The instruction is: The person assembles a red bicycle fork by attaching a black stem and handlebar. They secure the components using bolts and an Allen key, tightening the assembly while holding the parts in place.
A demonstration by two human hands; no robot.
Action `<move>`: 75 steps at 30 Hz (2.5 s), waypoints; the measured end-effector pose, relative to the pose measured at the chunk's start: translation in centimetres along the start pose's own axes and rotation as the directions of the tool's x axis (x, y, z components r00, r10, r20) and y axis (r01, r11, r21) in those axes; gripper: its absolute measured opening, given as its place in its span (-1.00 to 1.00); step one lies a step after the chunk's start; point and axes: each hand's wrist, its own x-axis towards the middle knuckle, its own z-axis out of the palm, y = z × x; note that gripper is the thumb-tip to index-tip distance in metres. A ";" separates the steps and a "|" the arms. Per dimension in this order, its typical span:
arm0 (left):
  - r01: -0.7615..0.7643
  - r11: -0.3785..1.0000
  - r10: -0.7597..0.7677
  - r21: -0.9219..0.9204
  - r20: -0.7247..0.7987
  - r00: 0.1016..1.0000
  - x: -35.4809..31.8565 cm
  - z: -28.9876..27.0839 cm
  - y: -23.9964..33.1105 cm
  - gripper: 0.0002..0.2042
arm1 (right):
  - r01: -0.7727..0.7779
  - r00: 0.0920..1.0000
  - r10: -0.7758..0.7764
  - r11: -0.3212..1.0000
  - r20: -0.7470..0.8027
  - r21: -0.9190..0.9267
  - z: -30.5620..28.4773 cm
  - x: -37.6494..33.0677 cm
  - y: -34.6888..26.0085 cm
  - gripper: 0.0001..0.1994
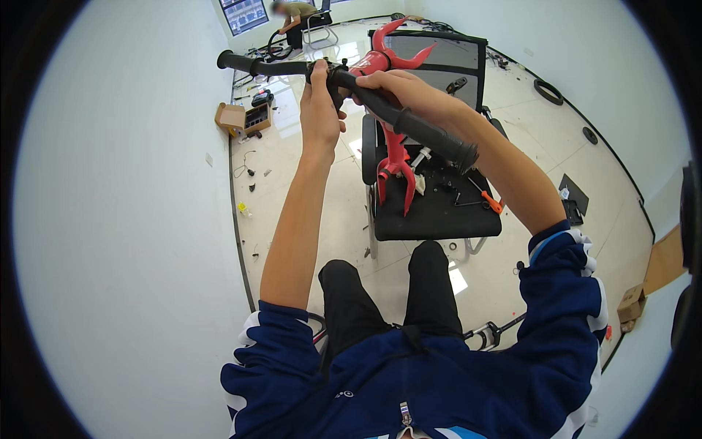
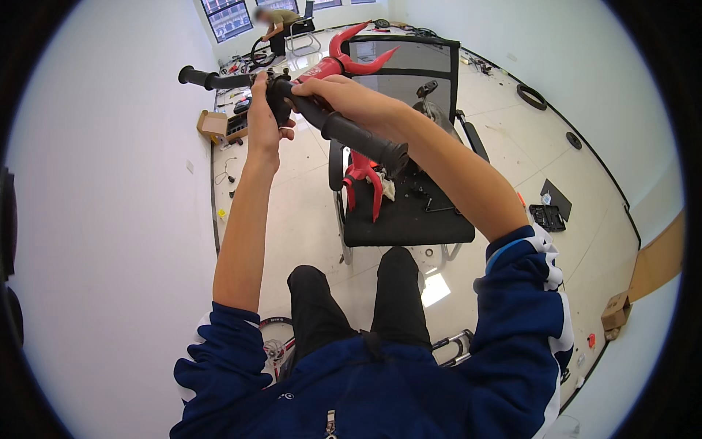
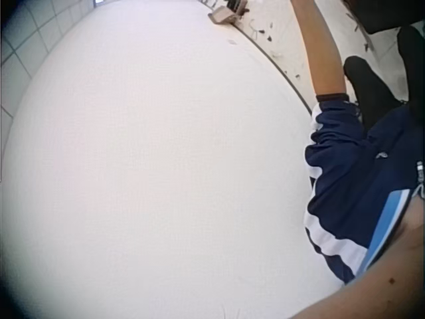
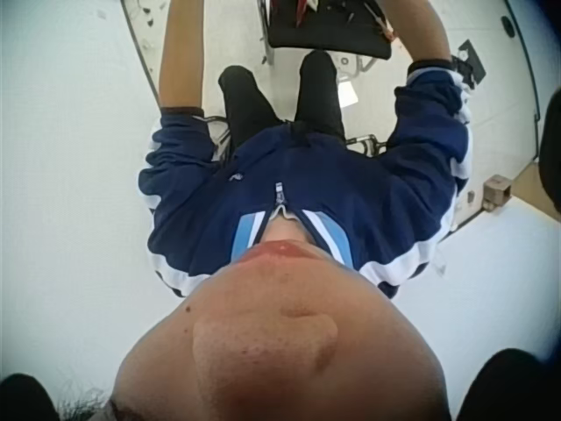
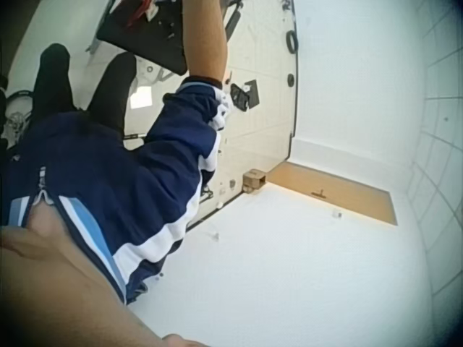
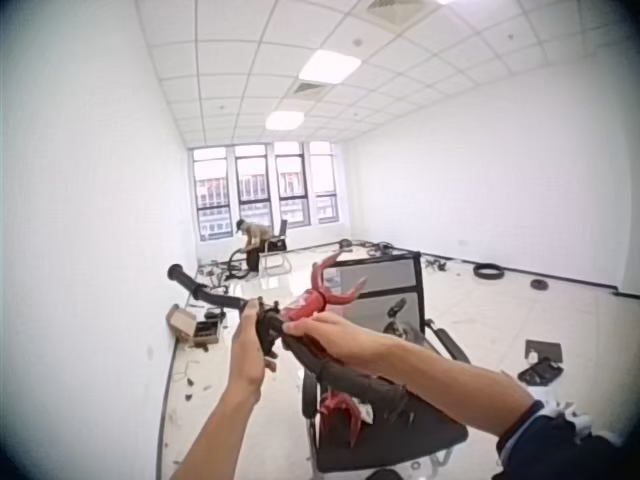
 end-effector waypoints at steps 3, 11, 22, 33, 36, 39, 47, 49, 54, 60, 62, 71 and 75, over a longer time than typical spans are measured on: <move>-0.008 1.000 0.008 0.017 -0.003 1.000 0.1 -0.2 -0.2 -0.42 | 0.020 0.997 -0.024 0.998 -0.079 -0.055 0.9 0.0 0.1 -0.66; -0.012 1.000 0.013 0.024 -0.015 1.000 0.3 -0.2 -0.4 -0.39 | 0.141 0.979 -0.186 0.912 -0.080 -0.385 0.2 1.1 0.6 -0.60; -0.101 0.995 0.101 0.022 -0.009 0.995 0.4 0.3 -0.6 -0.42 | 0.096 0.987 -0.140 0.906 -0.077 -0.412 -0.8 2.7 -0.4 -0.55; 0.017 1.000 -0.017 0.025 0.008 1.000 -0.1 0.9 0.2 -0.45 | 0.065 0.995 -0.078 0.978 -0.059 -0.197 -0.1 0.7 -0.5 -0.63; 0.027 1.000 -0.027 0.004 0.001 1.000 -0.2 1.2 0.2 -0.45 | 0.027 0.994 -0.049 0.974 -0.093 -0.224 0.0 0.3 -0.6 -0.64; -0.004 1.000 0.004 0.000 0.000 1.000 -0.3 1.5 0.0 -0.44 | 0.145 0.984 -0.167 0.959 -0.069 -0.243 -0.8 1.5 0.6 -0.68; -0.312 0.941 0.304 -0.128 -0.078 0.949 -0.3 2.2 -0.8 -0.54 | -0.029 0.996 0.026 0.999 0.082 0.036 -1.0 2.1 -0.3 -0.70; -0.295 0.945 0.288 -0.141 -0.069 0.955 -0.2 2.2 -0.9 -0.54 | -0.035 0.997 0.028 0.994 0.072 0.100 -0.9 2.1 -0.1 -0.68; -0.215 0.940 0.219 -0.266 -0.014 0.976 -0.9 2.5 0.1 -0.57 | -0.079 0.985 0.038 0.966 0.167 0.248 -0.5 2.1 0.4 -0.59; -0.234 0.938 0.227 -0.255 -0.055 0.972 -0.4 2.3 -0.6 -0.61 | -0.104 0.970 -0.035 0.835 0.241 0.540 0.6 1.8 2.6 -0.56; -0.243 0.931 0.233 -0.272 -0.067 0.970 -0.4 2.2 -0.7 -0.61 | -0.099 0.962 -0.083 0.780 0.260 0.617 0.8 1.9 3.0 -0.56; 0.058 0.992 -0.052 -0.116 0.047 0.998 -0.1 0.5 2.0 -0.62 | -0.128 0.950 -0.099 0.738 0.295 0.662 1.9 2.4 4.4 -0.59; 0.005 0.998 -0.001 -0.060 0.074 0.997 0.4 -0.1 1.4 -0.61 | -0.164 0.933 -0.070 0.792 0.354 0.589 1.4 2.5 4.3 -0.61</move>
